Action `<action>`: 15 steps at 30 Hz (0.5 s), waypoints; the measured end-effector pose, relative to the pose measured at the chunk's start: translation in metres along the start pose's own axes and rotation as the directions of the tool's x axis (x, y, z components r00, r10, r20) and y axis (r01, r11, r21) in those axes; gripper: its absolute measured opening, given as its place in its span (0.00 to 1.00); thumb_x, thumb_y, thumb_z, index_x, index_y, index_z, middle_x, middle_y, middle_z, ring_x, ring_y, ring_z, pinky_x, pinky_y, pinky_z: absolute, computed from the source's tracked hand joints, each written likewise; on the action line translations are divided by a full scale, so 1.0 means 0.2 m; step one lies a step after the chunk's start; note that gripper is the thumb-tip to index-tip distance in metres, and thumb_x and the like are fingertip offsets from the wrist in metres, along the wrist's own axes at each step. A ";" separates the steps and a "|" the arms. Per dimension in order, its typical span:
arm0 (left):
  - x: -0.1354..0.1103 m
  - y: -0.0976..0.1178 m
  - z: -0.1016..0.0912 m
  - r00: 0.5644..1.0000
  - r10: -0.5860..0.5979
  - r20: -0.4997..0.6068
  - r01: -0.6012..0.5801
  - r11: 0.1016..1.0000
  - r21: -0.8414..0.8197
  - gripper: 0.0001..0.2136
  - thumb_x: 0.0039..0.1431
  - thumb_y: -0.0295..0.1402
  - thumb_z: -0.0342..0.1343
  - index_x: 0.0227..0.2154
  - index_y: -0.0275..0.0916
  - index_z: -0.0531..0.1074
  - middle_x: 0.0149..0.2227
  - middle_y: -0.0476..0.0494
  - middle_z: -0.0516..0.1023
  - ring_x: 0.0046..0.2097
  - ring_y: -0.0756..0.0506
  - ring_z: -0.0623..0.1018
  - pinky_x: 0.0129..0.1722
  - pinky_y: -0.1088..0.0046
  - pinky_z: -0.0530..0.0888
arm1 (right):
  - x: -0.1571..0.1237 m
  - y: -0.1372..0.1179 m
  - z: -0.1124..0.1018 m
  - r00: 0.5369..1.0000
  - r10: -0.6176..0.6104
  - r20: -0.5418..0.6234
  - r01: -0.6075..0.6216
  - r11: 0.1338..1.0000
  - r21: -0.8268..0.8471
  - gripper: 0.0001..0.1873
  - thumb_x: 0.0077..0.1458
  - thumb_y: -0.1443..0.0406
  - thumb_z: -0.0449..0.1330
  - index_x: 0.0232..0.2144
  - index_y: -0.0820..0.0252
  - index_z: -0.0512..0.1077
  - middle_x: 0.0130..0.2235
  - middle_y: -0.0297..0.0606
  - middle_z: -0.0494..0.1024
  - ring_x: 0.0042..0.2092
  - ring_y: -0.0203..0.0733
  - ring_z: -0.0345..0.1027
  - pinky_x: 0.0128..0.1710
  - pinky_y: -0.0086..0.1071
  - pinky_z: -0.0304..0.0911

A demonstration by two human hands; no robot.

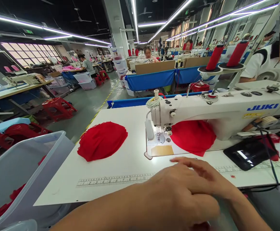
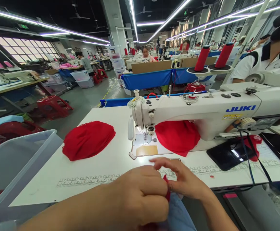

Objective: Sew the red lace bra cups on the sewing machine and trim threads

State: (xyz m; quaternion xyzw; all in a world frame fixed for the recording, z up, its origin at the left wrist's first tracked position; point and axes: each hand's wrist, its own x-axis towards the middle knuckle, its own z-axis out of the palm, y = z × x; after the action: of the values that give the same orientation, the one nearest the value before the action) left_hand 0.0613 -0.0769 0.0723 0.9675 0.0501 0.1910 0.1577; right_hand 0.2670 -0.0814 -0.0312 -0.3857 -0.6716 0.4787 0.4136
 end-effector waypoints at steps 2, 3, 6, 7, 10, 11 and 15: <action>0.09 -0.02 0.04 1.000 0.002 0.006 -0.003 0.960 0.279 0.11 0.64 0.26 0.47 0.27 0.40 0.69 0.29 0.46 0.71 0.31 0.47 0.70 0.38 0.70 0.70 | -0.01 0.01 -0.06 0.996 0.052 -0.070 -0.048 0.997 0.060 0.10 0.53 0.56 0.63 0.34 0.52 0.79 0.36 0.39 0.80 0.38 0.47 0.74 0.39 0.40 0.70; 0.13 -0.04 0.07 0.999 -0.031 -0.014 0.034 0.916 0.400 0.10 0.63 0.23 0.45 0.32 0.39 0.70 0.30 0.45 0.71 0.32 0.47 0.71 0.38 0.69 0.70 | -0.01 0.02 -0.10 0.980 0.063 -0.189 -0.049 0.996 0.078 0.10 0.53 0.56 0.62 0.32 0.53 0.78 0.33 0.38 0.79 0.35 0.45 0.73 0.36 0.37 0.70; 0.24 -0.16 0.17 0.963 -0.263 -0.059 0.238 0.730 0.640 0.09 0.60 0.22 0.49 0.40 0.34 0.71 0.34 0.40 0.70 0.37 0.42 0.73 0.37 0.67 0.71 | 0.06 0.07 -0.24 0.857 0.060 -0.512 -0.072 0.997 -0.004 0.15 0.50 0.54 0.63 0.37 0.55 0.76 0.32 0.37 0.78 0.33 0.43 0.71 0.32 0.34 0.67; 0.29 -0.21 0.21 0.940 -0.340 -0.041 0.275 0.678 0.682 0.10 0.58 0.22 0.51 0.42 0.32 0.72 0.36 0.38 0.71 0.39 0.41 0.73 0.38 0.66 0.71 | 0.10 0.08 -0.28 0.819 0.046 -0.572 -0.100 0.993 -0.064 0.18 0.48 0.53 0.62 0.39 0.56 0.75 0.31 0.37 0.78 0.32 0.42 0.70 0.31 0.35 0.67; 0.43 -0.37 0.31 0.890 -0.455 -0.034 0.322 0.572 0.754 0.15 0.54 0.22 0.56 0.45 0.33 0.75 0.53 0.31 0.70 0.53 0.35 0.70 0.53 0.60 0.69 | 0.27 0.13 -0.39 0.682 -0.034 -0.730 -0.169 0.964 -0.203 0.21 0.47 0.52 0.57 0.39 0.59 0.73 0.32 0.39 0.78 0.32 0.44 0.68 0.33 0.38 0.66; 0.47 -0.42 0.34 0.860 -0.508 -0.041 0.364 0.555 0.748 0.18 0.51 0.22 0.58 0.47 0.35 0.76 0.58 0.33 0.67 0.59 0.32 0.66 0.59 0.56 0.64 | 0.32 0.15 -0.41 0.636 -0.062 -0.769 -0.195 0.951 -0.238 0.19 0.47 0.53 0.56 0.36 0.60 0.73 0.32 0.42 0.78 0.33 0.45 0.68 0.35 0.40 0.66; 0.55 -0.58 0.48 0.693 -0.715 -0.088 0.614 0.523 0.592 0.27 0.49 0.19 0.57 0.54 0.40 0.73 0.67 0.41 0.58 0.68 0.29 0.53 0.64 0.46 0.57 | 0.43 0.20 -0.46 0.485 -0.154 -0.861 -0.338 0.875 -0.347 0.16 0.49 0.58 0.51 0.32 0.62 0.73 0.32 0.48 0.77 0.35 0.52 0.68 0.40 0.46 0.61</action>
State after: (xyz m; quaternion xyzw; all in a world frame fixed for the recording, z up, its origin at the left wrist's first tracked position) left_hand 0.1949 0.0222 -0.0117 0.8850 0.4585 0.0098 -0.0799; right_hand 0.3263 0.0366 -0.0360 -0.6985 -0.4417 0.0605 0.5598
